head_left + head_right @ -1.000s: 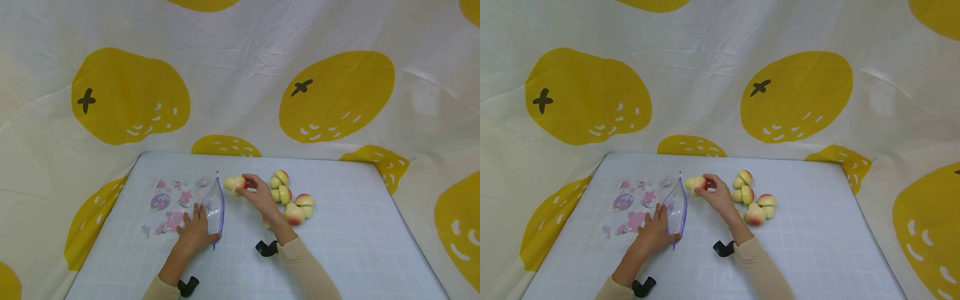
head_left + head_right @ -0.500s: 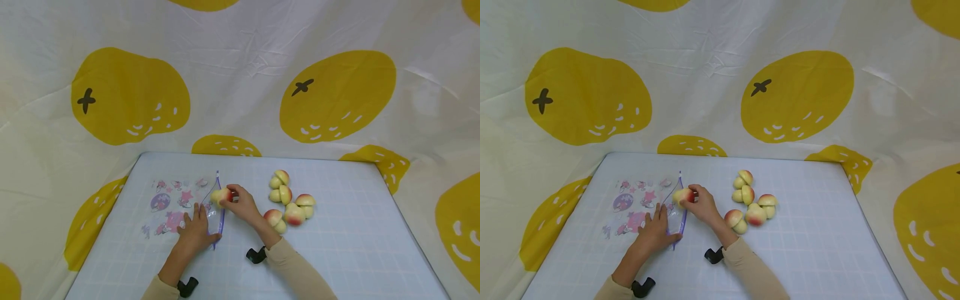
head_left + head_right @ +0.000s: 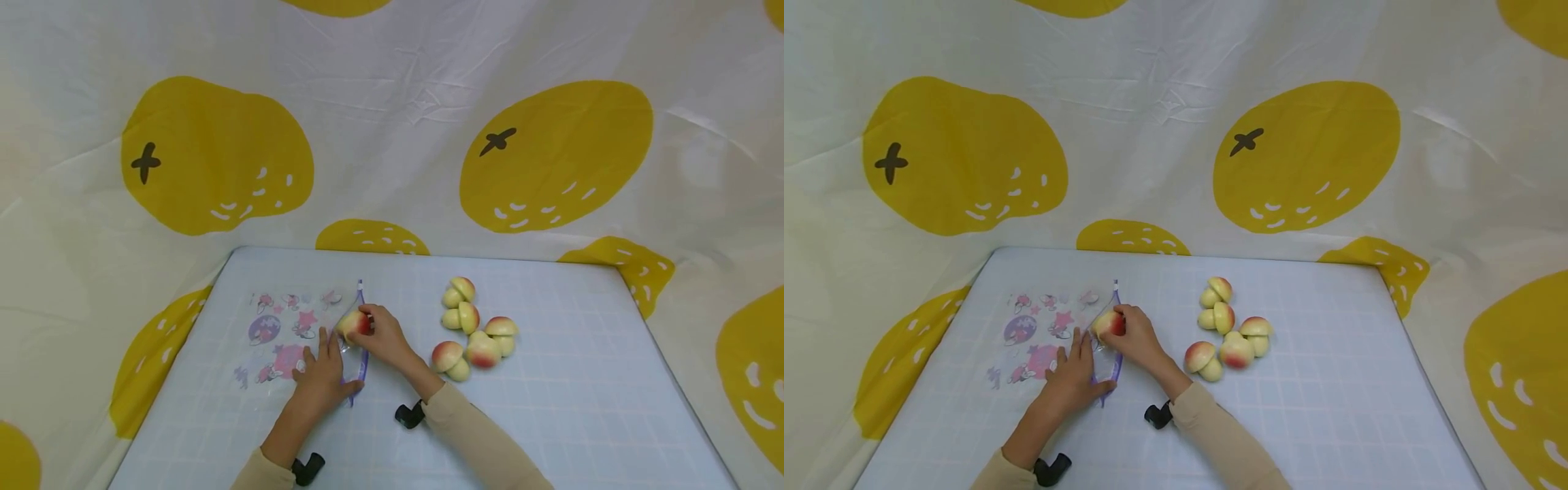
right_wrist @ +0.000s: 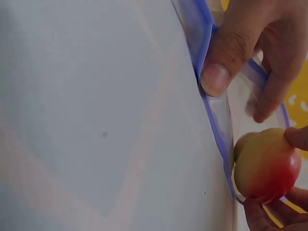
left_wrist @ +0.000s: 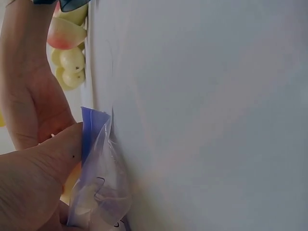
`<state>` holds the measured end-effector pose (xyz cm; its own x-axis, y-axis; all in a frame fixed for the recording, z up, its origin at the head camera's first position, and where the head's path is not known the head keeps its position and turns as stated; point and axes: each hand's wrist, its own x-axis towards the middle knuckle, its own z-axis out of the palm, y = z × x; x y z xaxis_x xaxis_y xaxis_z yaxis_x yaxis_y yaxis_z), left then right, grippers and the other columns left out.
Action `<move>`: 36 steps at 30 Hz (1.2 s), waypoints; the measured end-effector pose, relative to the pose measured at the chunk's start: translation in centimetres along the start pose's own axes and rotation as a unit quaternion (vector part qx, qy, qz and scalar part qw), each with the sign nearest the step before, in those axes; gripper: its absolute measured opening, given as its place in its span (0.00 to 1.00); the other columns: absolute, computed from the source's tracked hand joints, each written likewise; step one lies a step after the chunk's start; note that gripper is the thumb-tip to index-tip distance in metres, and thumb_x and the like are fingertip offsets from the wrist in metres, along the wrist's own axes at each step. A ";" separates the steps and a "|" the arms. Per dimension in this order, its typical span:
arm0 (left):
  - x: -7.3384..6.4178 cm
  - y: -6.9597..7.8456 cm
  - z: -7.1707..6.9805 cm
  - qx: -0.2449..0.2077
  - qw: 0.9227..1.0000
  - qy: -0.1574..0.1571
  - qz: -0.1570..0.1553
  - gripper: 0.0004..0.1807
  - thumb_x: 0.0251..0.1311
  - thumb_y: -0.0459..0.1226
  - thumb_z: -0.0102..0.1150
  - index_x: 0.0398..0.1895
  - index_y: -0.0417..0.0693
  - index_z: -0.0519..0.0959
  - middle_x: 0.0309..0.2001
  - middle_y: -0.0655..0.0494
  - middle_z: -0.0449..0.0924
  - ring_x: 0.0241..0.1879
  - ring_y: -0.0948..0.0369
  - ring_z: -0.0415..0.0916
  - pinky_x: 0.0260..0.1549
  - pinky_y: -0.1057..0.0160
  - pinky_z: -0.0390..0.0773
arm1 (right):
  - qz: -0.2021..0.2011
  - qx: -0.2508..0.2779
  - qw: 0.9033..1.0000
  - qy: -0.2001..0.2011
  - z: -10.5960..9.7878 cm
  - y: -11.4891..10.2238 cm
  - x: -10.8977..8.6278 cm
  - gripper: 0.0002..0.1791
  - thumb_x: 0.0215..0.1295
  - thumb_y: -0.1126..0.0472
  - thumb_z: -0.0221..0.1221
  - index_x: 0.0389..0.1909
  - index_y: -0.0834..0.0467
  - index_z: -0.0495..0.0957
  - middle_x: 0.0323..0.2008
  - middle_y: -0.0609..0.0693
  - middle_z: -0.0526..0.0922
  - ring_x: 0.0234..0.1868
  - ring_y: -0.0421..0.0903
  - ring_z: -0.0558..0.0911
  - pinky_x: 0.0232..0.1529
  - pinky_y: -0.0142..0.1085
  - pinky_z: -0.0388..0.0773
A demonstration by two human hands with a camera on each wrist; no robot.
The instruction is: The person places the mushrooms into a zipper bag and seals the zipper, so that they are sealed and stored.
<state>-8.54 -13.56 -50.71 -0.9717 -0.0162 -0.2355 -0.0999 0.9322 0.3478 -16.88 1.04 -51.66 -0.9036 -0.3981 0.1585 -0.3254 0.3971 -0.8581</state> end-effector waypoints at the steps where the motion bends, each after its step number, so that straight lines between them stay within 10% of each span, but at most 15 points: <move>1: 0.0 0.0 0.0 0.002 1.000 0.003 0.002 0.62 0.50 0.53 0.76 0.76 0.30 0.49 0.77 0.30 0.40 0.68 0.21 0.46 0.50 0.18 0.55 | 0.003 -0.007 1.000 0.001 0.1 0.0 0.1 0.31 0.59 0.60 0.70 0.61 0.68 0.72 0.52 0.61 0.78 0.47 0.53 0.80 0.47 0.38 0.80; 24: -0.5 -0.4 0.7 0.015 0.998 0.053 0.043 0.64 0.49 0.56 0.76 0.76 0.29 0.49 0.77 0.30 0.38 0.65 0.22 0.52 0.44 0.18 0.62 | 0.031 -0.014 0.997 0.071 2.3 0.1 2.4 0.24 0.56 0.56 0.72 0.52 0.62 0.80 0.29 0.53 0.73 0.31 0.42 0.70 0.31 0.33 0.70; 36: -0.6 -0.4 0.9 0.024 0.996 0.068 0.051 0.65 0.48 0.55 0.77 0.76 0.28 0.48 0.77 0.31 0.37 0.65 0.22 0.52 0.44 0.18 0.63 | 0.028 0.193 0.980 0.045 2.8 0.6 2.3 0.17 0.66 0.75 0.59 0.55 0.73 0.76 0.47 0.66 0.84 0.48 0.61 0.84 0.48 0.39 0.82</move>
<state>-7.70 -13.57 -51.50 -0.9966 0.0334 -0.0747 0.0078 0.9477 0.3191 -18.37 -1.95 -53.13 -0.9440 -0.3021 0.1327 -0.1599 0.0669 -0.9849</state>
